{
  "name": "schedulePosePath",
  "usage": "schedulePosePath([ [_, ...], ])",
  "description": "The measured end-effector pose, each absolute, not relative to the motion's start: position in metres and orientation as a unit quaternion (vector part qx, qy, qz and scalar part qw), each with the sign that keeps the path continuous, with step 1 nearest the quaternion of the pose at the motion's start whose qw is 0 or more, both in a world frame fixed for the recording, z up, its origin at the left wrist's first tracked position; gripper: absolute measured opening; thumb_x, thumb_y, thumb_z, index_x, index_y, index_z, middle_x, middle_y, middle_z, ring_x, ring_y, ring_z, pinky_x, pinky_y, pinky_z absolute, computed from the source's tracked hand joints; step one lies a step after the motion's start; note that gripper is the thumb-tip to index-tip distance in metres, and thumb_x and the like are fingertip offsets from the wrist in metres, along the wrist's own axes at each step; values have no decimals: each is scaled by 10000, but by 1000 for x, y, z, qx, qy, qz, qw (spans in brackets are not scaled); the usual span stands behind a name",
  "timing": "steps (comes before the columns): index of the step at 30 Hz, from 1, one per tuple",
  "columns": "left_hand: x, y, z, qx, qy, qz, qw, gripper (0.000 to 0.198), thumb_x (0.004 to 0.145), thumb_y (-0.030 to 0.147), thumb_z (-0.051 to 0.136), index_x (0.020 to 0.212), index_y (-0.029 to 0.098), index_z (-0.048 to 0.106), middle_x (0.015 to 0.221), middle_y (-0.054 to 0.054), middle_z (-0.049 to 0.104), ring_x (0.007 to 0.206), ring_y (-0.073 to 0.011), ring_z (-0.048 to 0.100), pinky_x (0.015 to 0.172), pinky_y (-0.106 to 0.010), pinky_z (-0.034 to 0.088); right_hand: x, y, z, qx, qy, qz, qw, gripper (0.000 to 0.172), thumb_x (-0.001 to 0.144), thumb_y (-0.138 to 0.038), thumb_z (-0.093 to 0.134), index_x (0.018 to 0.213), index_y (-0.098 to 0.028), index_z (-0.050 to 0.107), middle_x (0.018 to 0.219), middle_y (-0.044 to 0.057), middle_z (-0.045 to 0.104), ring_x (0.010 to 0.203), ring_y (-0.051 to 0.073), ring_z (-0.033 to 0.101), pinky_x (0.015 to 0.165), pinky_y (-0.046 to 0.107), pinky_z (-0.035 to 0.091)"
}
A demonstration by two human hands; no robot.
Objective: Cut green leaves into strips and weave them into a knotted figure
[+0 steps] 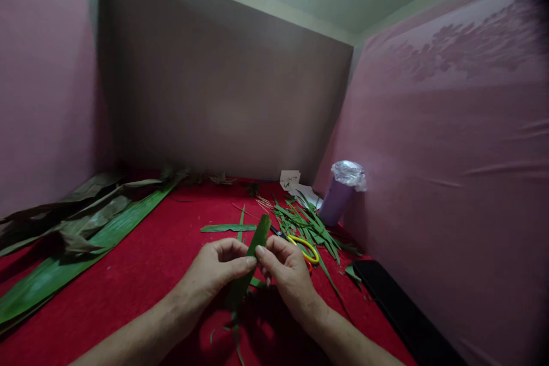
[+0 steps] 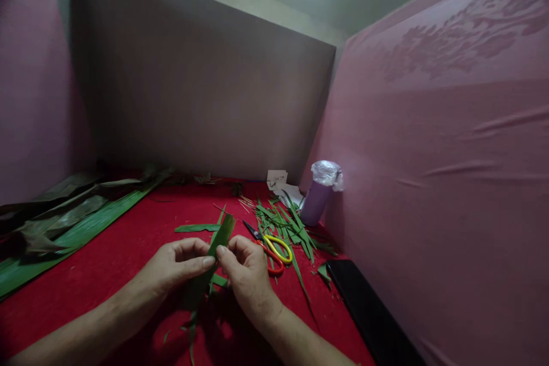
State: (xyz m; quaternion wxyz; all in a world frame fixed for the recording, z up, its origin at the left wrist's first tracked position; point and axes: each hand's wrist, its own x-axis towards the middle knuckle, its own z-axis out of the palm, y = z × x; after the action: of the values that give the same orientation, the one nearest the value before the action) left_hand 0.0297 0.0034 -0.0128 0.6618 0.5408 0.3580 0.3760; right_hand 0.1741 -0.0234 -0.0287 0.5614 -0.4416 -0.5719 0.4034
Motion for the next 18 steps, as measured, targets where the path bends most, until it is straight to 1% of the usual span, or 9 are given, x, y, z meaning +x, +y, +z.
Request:
schedulePosePath([
  [6,26,3,-7,546,340,417,642,189,642,329,678,703,161,615,668,-22,632,628,-150,568,620,-261,424,172,-30,-29,-433,-620,402,516,236,784,-293,540,605,-159,466,553,-47,396,512,79,341,479,203,284],
  [10,25,1,-11,540,344,409,649,164,660,299,660,615,158,589,597,-8,610,583,-134,537,588,-248,392,171,-31,-32,-435,-629,413,495,234,785,-284,532,603,-158,456,548,-51,368,501,75,321,466,200,275],
  [12,26,1,-12,533,341,409,658,169,663,296,656,602,158,578,575,3,595,564,-124,518,580,-245,380,171,-32,-32,-440,-646,394,484,234,797,-271,518,601,-159,458,536,-54,363,488,74,325,457,197,282],
  [14,26,2,-11,533,330,420,656,167,679,314,645,642,161,590,606,3,600,587,-123,517,602,-246,378,174,-33,-28,-454,-688,301,479,210,817,-238,499,624,-157,494,550,-40,411,502,84,374,472,204,315],
  [16,26,3,-8,537,329,445,637,196,698,355,626,665,164,597,635,5,596,607,-117,511,614,-239,371,180,-35,-22,-449,-740,118,486,150,827,-185,489,702,-158,568,629,-2,499,576,109,452,532,227,364],
  [17,26,3,-6,536,337,458,624,226,705,383,614,655,163,596,624,9,584,591,-110,499,598,-232,363,184,-36,-19,-432,-758,10,488,129,824,-153,491,762,-168,603,683,18,533,626,123,481,569,244,383],
  [18,25,3,-4,536,350,462,614,264,710,414,599,634,161,591,597,13,569,560,-104,482,567,-227,350,189,-37,-15,-409,-769,-88,484,145,818,-123,497,827,-186,627,722,31,553,665,133,499,599,259,398],
])
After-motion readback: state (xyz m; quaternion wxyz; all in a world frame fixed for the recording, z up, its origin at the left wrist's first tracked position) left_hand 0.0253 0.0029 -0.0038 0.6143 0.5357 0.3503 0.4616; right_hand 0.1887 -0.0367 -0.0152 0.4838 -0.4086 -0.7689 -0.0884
